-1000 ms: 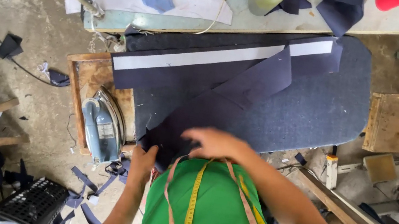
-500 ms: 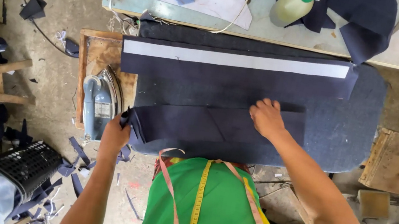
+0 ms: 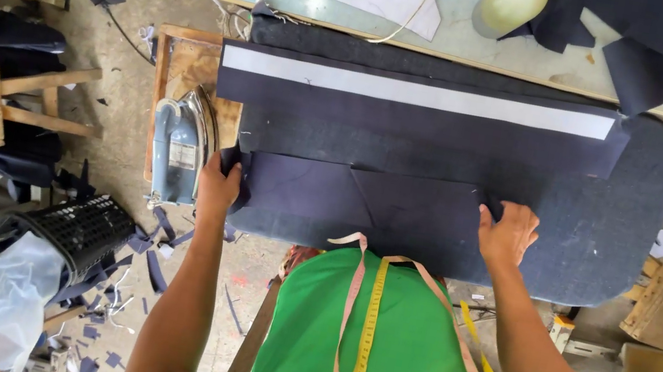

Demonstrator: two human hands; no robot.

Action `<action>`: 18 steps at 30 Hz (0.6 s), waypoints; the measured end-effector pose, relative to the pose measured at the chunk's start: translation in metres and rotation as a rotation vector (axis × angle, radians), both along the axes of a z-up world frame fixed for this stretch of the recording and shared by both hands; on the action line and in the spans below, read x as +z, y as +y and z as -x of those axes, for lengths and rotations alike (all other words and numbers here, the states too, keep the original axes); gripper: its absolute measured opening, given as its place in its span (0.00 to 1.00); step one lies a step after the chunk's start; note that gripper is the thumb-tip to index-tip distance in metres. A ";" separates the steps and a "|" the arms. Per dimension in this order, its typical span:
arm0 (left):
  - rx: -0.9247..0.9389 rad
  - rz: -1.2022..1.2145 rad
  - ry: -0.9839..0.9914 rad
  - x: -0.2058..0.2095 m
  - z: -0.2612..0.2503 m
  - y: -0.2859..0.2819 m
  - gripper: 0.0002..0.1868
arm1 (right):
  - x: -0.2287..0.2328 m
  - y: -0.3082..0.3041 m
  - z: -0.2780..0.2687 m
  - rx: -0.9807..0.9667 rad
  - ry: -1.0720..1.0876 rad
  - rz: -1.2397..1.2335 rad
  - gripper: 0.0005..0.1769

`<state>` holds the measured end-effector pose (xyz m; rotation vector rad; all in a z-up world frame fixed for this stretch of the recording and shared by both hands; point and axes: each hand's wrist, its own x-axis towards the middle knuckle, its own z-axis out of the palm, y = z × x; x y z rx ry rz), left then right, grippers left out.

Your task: The person irons a dark fabric piece on a workbench, using a white paper strip as a guide. They repeatedly press and glide the iron along the fabric, adjusting the paper and fabric edges as needed.

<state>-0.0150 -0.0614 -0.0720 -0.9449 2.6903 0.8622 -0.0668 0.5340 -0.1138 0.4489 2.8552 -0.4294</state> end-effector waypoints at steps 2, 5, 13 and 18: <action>0.080 -0.053 0.038 0.000 0.000 -0.005 0.18 | -0.027 0.024 -0.008 0.234 -0.047 -0.136 0.20; 0.077 -0.058 0.042 -0.002 0.004 -0.011 0.16 | -0.013 0.085 -0.006 0.151 -0.131 -0.185 0.24; -0.064 -0.008 0.168 -0.021 0.037 0.051 0.27 | 0.092 0.076 0.003 -0.121 -0.117 -0.034 0.32; -0.112 0.376 0.572 0.027 0.022 0.020 0.30 | 0.068 -0.047 -0.006 0.415 0.503 0.034 0.39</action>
